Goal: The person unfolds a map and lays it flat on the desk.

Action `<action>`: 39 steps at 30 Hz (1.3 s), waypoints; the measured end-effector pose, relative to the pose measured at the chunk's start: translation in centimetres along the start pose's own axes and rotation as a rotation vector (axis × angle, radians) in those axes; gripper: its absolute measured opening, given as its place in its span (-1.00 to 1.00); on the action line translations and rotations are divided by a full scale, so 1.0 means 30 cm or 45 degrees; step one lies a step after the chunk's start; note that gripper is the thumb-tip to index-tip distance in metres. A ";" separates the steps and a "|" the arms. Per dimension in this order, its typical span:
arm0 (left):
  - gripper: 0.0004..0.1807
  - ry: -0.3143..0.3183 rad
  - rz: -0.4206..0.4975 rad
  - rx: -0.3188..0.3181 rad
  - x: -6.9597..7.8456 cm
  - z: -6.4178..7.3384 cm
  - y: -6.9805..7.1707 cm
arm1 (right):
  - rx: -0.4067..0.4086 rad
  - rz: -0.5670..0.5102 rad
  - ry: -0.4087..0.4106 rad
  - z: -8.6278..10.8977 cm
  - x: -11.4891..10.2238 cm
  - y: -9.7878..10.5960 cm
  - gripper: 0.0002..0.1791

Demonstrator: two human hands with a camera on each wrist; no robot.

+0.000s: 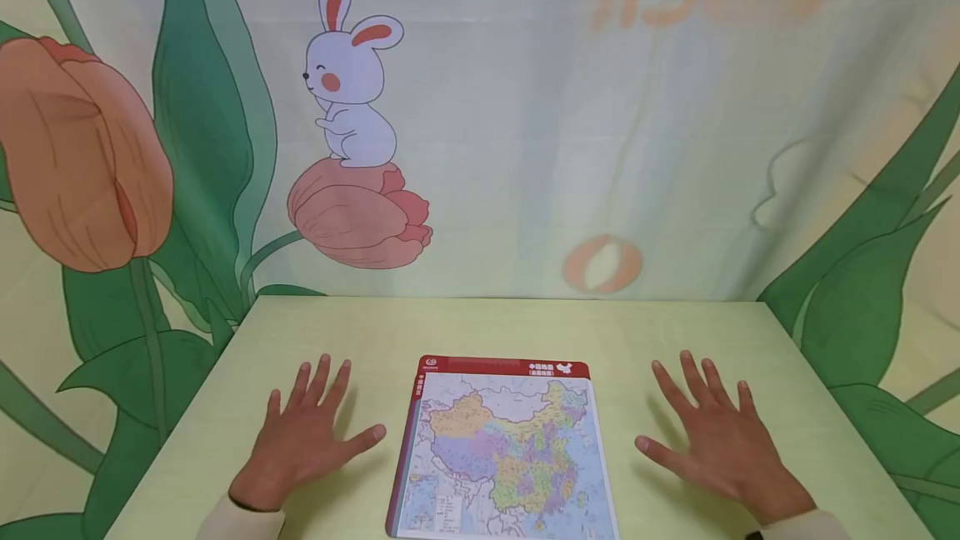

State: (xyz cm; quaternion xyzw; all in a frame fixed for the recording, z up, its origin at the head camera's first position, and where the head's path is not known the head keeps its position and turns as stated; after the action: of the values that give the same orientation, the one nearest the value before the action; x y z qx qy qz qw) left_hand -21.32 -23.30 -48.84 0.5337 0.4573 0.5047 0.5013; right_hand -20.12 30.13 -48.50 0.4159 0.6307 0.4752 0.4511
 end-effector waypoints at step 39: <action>0.54 0.093 0.728 -0.596 0.207 0.161 -0.076 | -0.306 -0.556 -0.027 0.074 -0.248 -0.048 0.32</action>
State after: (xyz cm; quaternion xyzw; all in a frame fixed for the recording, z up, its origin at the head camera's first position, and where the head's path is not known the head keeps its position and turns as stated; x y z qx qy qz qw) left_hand -16.02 -17.30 -50.55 0.4925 0.1797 0.7339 0.4319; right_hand -16.27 23.24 -48.93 0.2180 0.6398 0.4336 0.5960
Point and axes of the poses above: each hand's wrist, its own z-axis away from the middle knuckle, its own y-axis out of the back of the hand, x = y × z, the point moved 4 cm from there along -z, towards the middle knuckle, and after that the axes turned 7 degrees about -z, right-handed, at the moved point
